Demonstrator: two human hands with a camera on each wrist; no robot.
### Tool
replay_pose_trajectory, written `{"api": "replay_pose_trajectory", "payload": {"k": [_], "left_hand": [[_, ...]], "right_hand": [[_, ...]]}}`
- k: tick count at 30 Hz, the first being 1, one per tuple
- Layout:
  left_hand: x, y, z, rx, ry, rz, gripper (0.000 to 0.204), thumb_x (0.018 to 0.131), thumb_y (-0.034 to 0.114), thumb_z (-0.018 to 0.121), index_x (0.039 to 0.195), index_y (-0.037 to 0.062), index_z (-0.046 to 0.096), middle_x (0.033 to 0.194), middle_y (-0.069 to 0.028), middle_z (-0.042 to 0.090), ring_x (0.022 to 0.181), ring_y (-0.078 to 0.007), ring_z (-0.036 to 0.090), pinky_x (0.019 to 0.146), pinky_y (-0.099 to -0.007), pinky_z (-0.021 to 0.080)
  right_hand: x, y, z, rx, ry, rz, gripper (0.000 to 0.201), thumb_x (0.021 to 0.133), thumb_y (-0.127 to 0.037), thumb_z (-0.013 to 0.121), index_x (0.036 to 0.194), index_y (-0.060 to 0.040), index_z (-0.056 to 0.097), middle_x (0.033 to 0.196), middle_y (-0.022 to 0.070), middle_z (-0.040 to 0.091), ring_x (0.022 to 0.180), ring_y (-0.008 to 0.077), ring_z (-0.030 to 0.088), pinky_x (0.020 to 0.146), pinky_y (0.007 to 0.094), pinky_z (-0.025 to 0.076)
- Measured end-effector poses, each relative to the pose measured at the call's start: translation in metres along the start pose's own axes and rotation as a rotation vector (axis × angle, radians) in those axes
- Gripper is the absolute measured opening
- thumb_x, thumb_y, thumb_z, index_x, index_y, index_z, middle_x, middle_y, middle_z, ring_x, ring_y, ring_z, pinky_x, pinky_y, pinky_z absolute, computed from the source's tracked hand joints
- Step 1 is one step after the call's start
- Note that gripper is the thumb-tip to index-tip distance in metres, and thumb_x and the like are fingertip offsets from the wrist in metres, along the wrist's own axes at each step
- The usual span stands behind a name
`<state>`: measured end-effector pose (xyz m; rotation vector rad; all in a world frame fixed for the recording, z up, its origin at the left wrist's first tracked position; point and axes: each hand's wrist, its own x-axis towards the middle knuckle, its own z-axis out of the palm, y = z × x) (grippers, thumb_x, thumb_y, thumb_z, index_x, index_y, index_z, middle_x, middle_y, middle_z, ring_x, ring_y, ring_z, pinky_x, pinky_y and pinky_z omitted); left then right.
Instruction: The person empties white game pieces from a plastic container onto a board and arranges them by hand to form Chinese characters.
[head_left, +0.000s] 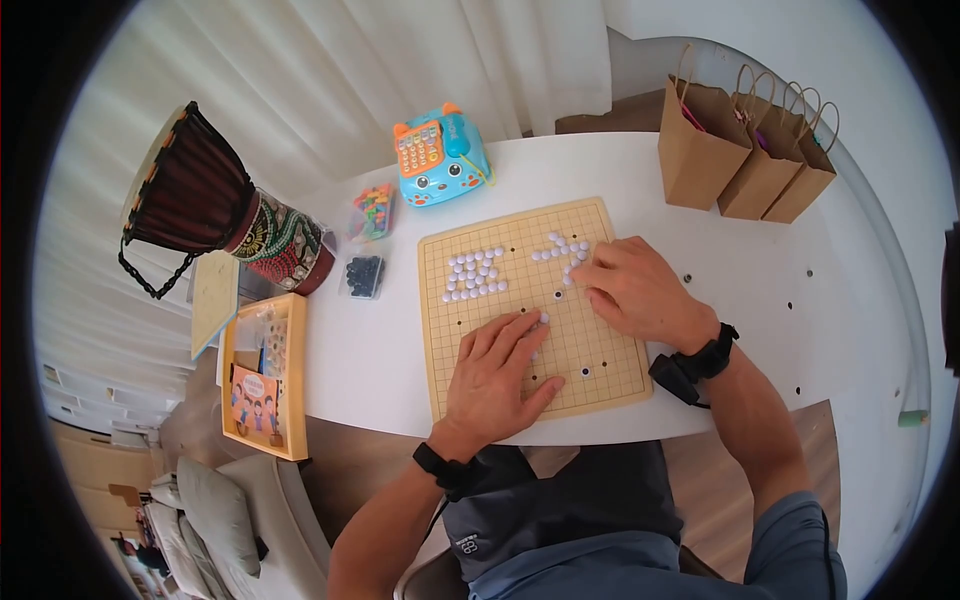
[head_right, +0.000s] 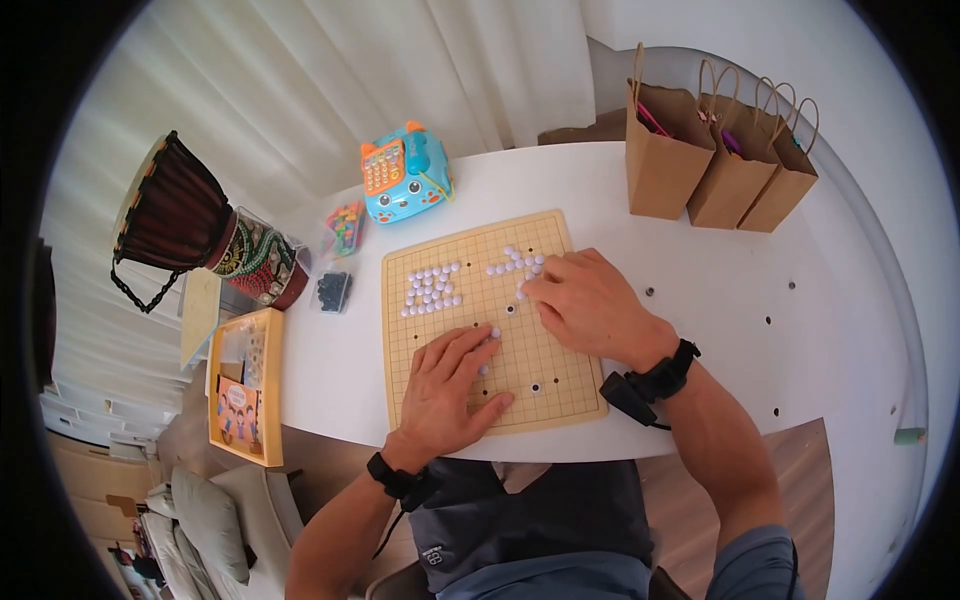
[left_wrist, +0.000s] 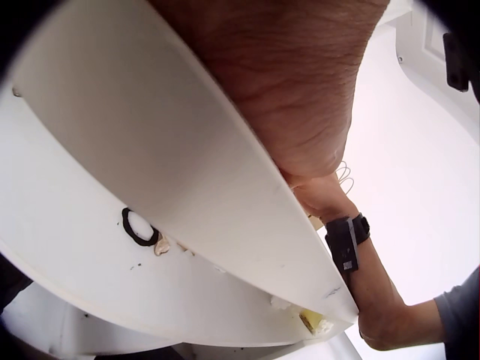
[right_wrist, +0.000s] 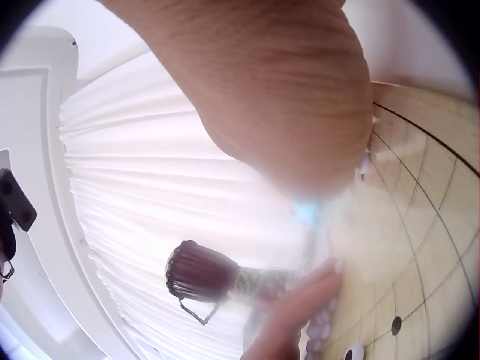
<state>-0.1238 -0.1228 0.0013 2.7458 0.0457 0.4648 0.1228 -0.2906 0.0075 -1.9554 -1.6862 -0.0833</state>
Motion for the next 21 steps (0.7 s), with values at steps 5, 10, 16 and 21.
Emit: {"api": "replay_pose_trajectory", "payload": {"k": [5,10,16,21], "left_hand": [[-0.0006,-0.0003,0.0003,0.005,0.007,0.0,0.069,0.094,0.037,0.089,0.153,0.0078,0.068,0.165,-0.0089,0.063,0.151,-0.0351,0.056,0.123,-0.0513,0.044],[-0.0004,-0.0002,-0.0004,0.0,0.008,0.002,0.069,0.094,0.037,0.089,0.153,0.0078,0.068,0.165,-0.009,0.063,0.151,-0.0352,0.056,0.123,-0.0514,0.044],[-0.0001,-0.0001,-0.0004,0.004,0.007,0.009,0.069,0.094,0.037,0.09,0.153,0.0075,0.067,0.164,-0.0092,0.064,0.15,-0.0353,0.056,0.123,-0.0516,0.044],[0.0002,-0.0001,-0.0001,0.001,0.006,0.008,0.069,0.094,0.037,0.09,0.152,0.0075,0.068,0.163,-0.0091,0.064,0.15,-0.0353,0.056,0.123,-0.0515,0.044]], "right_hand": [[0.001,-0.0022,0.0017,-0.009,-0.003,-0.015,0.018,0.1,-0.012,0.073,0.117,-0.0096,0.08,0.102,0.0082,0.068,0.102,0.0305,0.069,0.099,0.0478,0.052],[0.0006,0.0005,0.0031,-0.011,0.027,-0.019,0.015,0.1,-0.013,0.074,0.113,-0.0096,0.082,0.1,0.0077,0.068,0.099,0.0297,0.069,0.098,0.0464,0.053],[0.0002,0.0015,0.0017,-0.02,0.015,-0.009,0.014,0.1,-0.012,0.074,0.112,-0.0099,0.082,0.098,0.0068,0.068,0.097,0.0296,0.069,0.097,0.046,0.053],[0.0002,0.0022,0.0052,-0.008,0.019,-0.082,0.013,0.099,-0.01,0.075,0.111,-0.0104,0.079,0.098,0.0067,0.067,0.097,0.0295,0.068,0.098,0.046,0.053]]}}
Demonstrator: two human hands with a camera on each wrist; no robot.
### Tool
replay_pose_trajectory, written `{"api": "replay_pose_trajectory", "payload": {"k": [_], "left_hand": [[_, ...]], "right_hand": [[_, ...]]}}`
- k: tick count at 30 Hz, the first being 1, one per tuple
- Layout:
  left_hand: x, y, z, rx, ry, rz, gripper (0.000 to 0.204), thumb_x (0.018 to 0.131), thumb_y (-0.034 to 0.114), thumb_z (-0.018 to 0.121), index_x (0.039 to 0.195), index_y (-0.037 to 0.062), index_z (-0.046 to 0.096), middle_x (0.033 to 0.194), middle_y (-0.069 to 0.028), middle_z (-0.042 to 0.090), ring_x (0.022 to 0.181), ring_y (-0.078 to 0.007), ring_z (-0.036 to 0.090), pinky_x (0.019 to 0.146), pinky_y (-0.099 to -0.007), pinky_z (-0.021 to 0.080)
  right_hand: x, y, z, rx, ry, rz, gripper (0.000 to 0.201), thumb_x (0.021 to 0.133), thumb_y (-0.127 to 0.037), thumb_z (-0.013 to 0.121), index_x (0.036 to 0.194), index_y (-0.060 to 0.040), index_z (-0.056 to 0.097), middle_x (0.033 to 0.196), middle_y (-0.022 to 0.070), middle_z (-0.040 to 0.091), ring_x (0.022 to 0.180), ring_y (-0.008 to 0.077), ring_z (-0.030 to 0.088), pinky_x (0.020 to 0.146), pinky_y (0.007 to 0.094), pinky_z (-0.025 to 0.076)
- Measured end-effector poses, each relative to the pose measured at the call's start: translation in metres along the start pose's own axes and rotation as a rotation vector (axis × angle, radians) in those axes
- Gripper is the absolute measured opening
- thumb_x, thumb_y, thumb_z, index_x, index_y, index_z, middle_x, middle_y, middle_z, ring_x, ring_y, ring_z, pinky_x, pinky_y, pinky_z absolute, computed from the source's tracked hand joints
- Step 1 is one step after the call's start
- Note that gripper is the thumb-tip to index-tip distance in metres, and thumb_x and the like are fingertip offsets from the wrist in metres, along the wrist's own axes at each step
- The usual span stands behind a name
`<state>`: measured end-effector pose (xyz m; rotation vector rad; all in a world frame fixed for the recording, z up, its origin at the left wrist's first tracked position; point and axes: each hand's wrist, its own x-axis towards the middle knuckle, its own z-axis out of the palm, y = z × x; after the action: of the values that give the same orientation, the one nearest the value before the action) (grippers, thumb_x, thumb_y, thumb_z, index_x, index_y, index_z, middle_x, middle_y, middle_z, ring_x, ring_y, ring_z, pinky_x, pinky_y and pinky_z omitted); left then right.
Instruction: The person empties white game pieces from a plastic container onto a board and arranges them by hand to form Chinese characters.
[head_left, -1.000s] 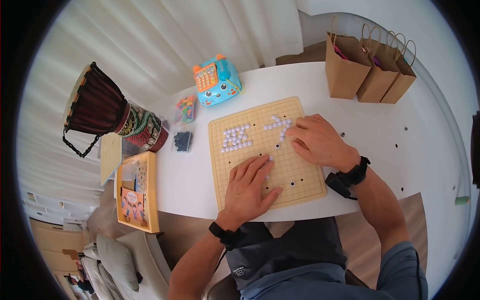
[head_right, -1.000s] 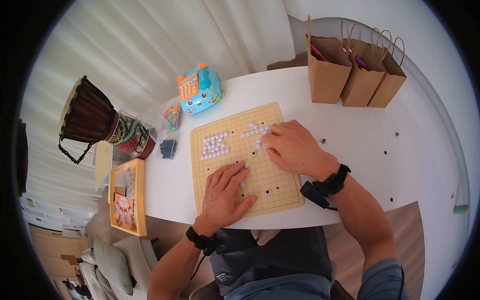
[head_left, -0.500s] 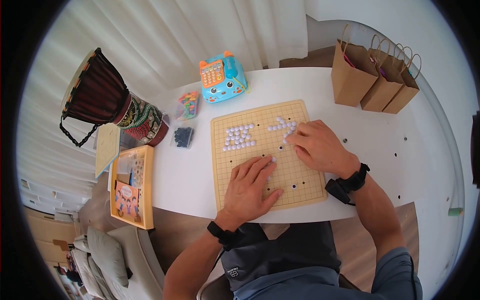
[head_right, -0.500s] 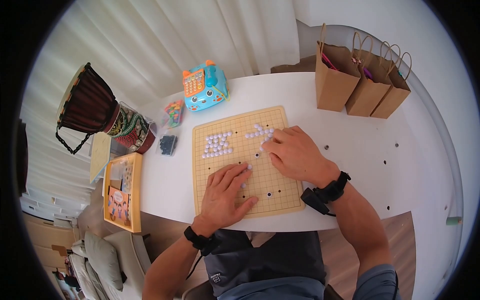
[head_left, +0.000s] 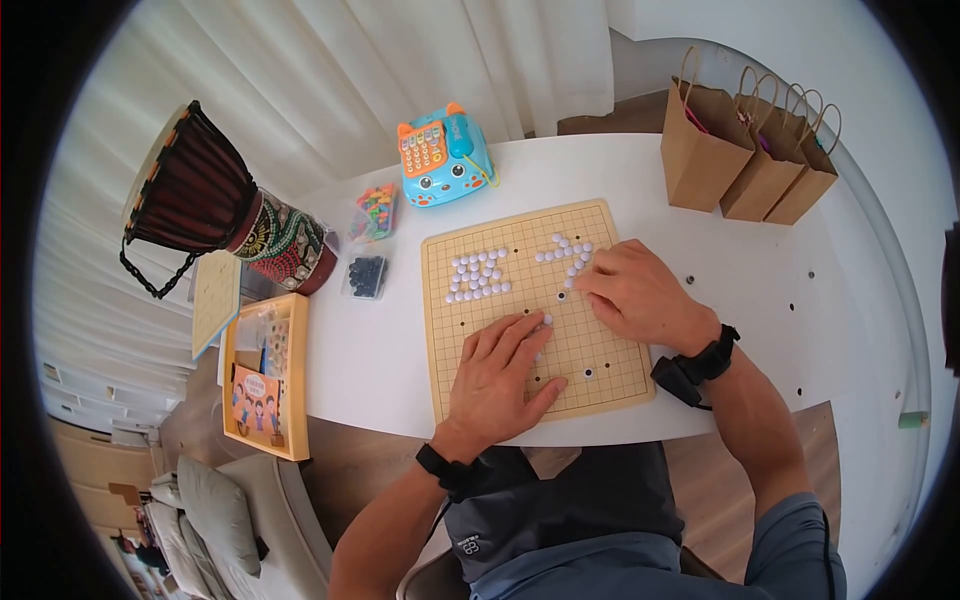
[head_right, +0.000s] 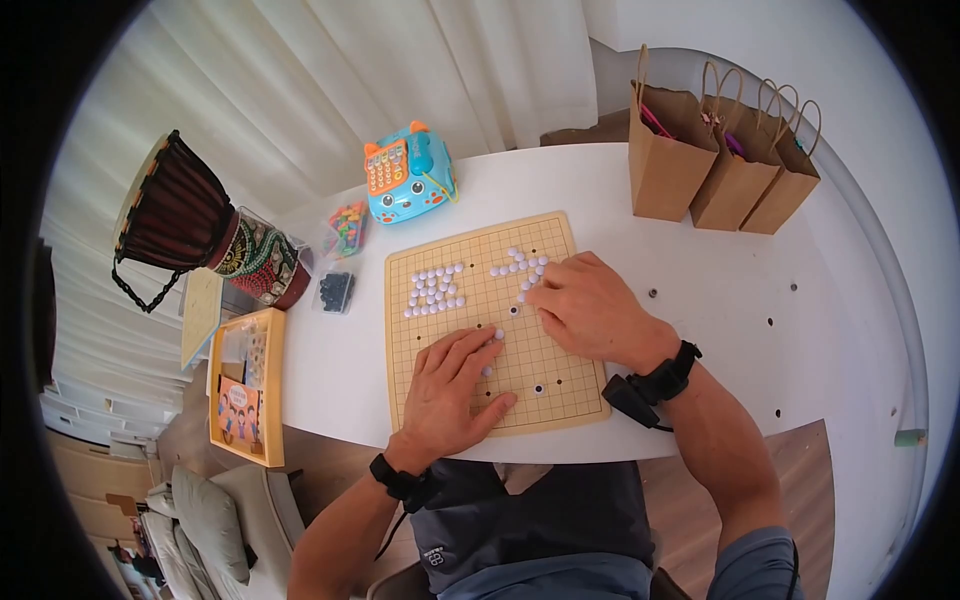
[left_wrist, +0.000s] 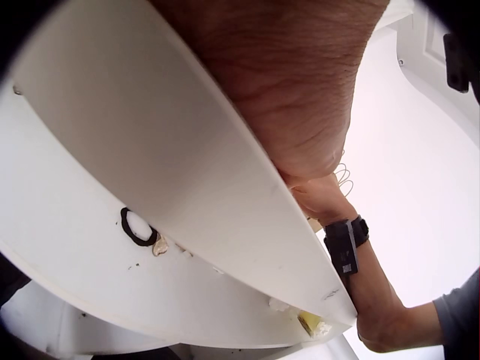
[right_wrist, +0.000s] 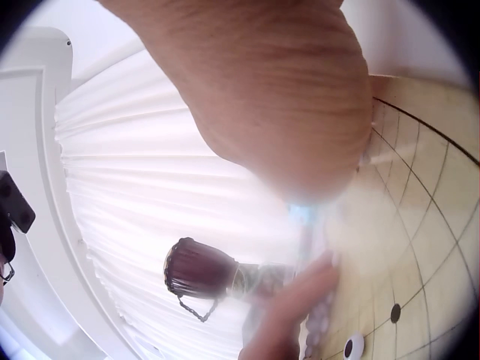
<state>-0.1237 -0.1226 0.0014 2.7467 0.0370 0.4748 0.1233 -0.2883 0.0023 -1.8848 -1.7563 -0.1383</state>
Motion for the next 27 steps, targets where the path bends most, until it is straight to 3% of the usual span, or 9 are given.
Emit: {"api": "replay_pose_trajectory", "payload": {"k": [27], "left_hand": [[0.0,0.002,0.0,0.0,-0.003,-0.016,0.067,0.094,0.035,0.09,0.151,0.0075,0.068,0.163,-0.0091,0.064,0.15,-0.0348,0.057,0.124,-0.0511,0.044]], "right_hand": [[0.0,-0.012,0.004,-0.044,-0.007,-0.021,0.029,0.094,-0.007,0.075,0.122,-0.0124,0.08,0.103,0.0061,0.066,0.1,0.0268,0.07,0.098,0.0433,0.052]]}}
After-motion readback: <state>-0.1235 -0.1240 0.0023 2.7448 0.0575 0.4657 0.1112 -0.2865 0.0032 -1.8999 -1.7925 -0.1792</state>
